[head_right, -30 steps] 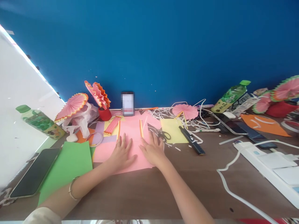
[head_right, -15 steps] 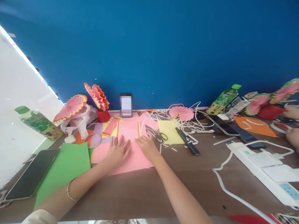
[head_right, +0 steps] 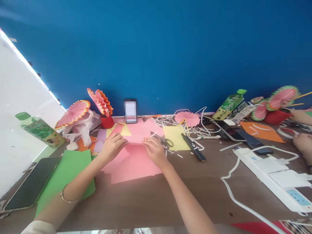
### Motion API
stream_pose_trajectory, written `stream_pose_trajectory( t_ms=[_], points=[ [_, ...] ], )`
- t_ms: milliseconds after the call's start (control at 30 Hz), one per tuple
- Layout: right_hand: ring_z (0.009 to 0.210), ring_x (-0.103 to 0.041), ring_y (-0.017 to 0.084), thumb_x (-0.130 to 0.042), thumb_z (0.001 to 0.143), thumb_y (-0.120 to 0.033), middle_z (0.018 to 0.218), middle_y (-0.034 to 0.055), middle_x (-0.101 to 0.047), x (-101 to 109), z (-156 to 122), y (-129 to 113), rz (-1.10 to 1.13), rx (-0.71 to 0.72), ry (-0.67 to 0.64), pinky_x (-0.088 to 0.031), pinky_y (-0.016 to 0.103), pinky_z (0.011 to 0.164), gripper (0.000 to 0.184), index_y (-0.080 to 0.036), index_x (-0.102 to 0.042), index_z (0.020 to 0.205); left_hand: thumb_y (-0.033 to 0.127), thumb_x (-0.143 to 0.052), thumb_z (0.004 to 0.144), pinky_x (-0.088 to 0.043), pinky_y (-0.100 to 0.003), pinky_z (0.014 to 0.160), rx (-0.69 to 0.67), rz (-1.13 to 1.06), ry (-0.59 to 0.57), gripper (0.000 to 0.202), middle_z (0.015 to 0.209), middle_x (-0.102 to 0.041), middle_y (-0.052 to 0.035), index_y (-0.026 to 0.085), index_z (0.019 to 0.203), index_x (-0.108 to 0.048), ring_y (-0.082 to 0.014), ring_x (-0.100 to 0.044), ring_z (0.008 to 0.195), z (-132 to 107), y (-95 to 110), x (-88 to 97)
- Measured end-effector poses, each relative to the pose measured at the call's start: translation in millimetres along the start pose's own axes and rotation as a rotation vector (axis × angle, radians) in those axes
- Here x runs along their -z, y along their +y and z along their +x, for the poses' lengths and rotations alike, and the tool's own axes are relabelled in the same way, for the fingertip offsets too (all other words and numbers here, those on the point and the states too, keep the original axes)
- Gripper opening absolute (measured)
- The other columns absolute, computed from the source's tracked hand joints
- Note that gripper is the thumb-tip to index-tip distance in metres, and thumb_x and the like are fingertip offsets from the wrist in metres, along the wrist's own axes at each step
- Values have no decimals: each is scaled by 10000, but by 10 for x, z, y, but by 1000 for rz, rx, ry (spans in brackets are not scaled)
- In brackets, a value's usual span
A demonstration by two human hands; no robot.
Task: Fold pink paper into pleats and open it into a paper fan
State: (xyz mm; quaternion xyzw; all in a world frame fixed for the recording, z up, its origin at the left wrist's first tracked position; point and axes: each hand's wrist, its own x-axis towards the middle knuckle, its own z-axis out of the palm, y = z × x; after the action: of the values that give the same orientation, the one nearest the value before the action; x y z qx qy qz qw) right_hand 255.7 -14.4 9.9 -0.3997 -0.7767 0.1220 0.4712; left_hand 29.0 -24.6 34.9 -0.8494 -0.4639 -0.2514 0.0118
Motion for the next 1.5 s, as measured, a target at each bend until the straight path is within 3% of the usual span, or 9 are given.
stream_pose_trajectory(
  t_ms=[67, 133, 267, 400, 500, 667, 833, 1167, 1500],
  points=[
    [761, -618, 186, -582, 765, -332, 813, 55, -672, 43, 30, -10, 261, -218, 36, -494, 352, 705, 152, -204, -660, 794, 365, -425, 862, -458, -292, 684, 85, -248, 27, 307, 738, -604, -56, 168, 801, -652, -167, -546, 754, 49, 45, 167],
    [682, -623, 172, -638, 704, -376, 775, 51, -680, 57, 53, 0, 486, -411, 15, -507, 320, 625, 205, -191, -661, 791, 423, -498, 806, -468, -248, 619, 216, -509, -43, 319, 752, -644, -52, 155, 775, -667, -147, -578, 698, 88, 71, 274],
    [708, -632, 172, -669, 662, -364, 803, 59, -690, -8, 63, 77, 558, -564, -39, -514, 311, 645, 232, -173, -669, 794, 440, -584, 721, -463, -230, 554, 441, -692, -117, 316, 723, -677, -47, 139, 732, -682, -150, -602, 649, 113, -61, 155],
    [764, -628, 189, -612, 714, -300, 816, 61, -692, -91, 34, 206, 222, -435, -101, -497, 352, 730, 150, -176, -684, 759, 382, -590, 726, -474, -247, 627, 374, -646, -217, 263, 792, -695, -54, 145, 776, -693, -157, -613, 700, 51, -321, -183],
    [793, -607, 189, -561, 763, -234, 810, 56, -686, -119, 16, 305, -4, -228, -232, -476, 361, 766, 143, -182, -691, 793, 351, -519, 797, -461, -275, 688, 224, -420, -202, 248, 817, -689, -48, 172, 795, -691, -165, -599, 754, -10, -439, -319],
    [821, -571, 182, -455, 846, -197, 812, 53, -663, -119, 7, 407, -195, 19, -377, -456, 354, 777, 223, -190, -676, 877, 263, -389, 882, -438, -285, 754, -12, -154, -200, 277, 872, -649, -59, 180, 888, -653, -167, -566, 850, -63, -492, -309],
    [818, -548, 176, -396, 861, -144, 841, 70, -639, -106, -10, 426, -338, 185, -403, -440, 330, 763, 265, -166, -651, 929, 199, -346, 889, -443, -276, 739, -100, 17, -261, 271, 862, -596, -63, 177, 942, -611, -157, -548, 852, -89, -501, -268],
    [809, -515, 184, -362, 831, -44, 847, 76, -607, -94, -42, 409, -475, 308, -462, -392, 317, 751, 311, -154, -633, 937, 162, -360, 870, -434, -282, 779, -134, 70, -336, 247, 883, -585, -50, 174, 948, -594, -158, -532, 897, -81, -477, -216],
    [777, -492, 181, -393, 810, -5, 789, 69, -576, -115, -64, 270, -619, 332, -498, -349, 313, 754, 261, -135, -618, 844, 164, -368, 868, -436, -279, 767, -97, 69, -312, 231, 875, -596, -68, 144, 905, -595, -160, -539, 885, -94, -472, -204]
  ],
)
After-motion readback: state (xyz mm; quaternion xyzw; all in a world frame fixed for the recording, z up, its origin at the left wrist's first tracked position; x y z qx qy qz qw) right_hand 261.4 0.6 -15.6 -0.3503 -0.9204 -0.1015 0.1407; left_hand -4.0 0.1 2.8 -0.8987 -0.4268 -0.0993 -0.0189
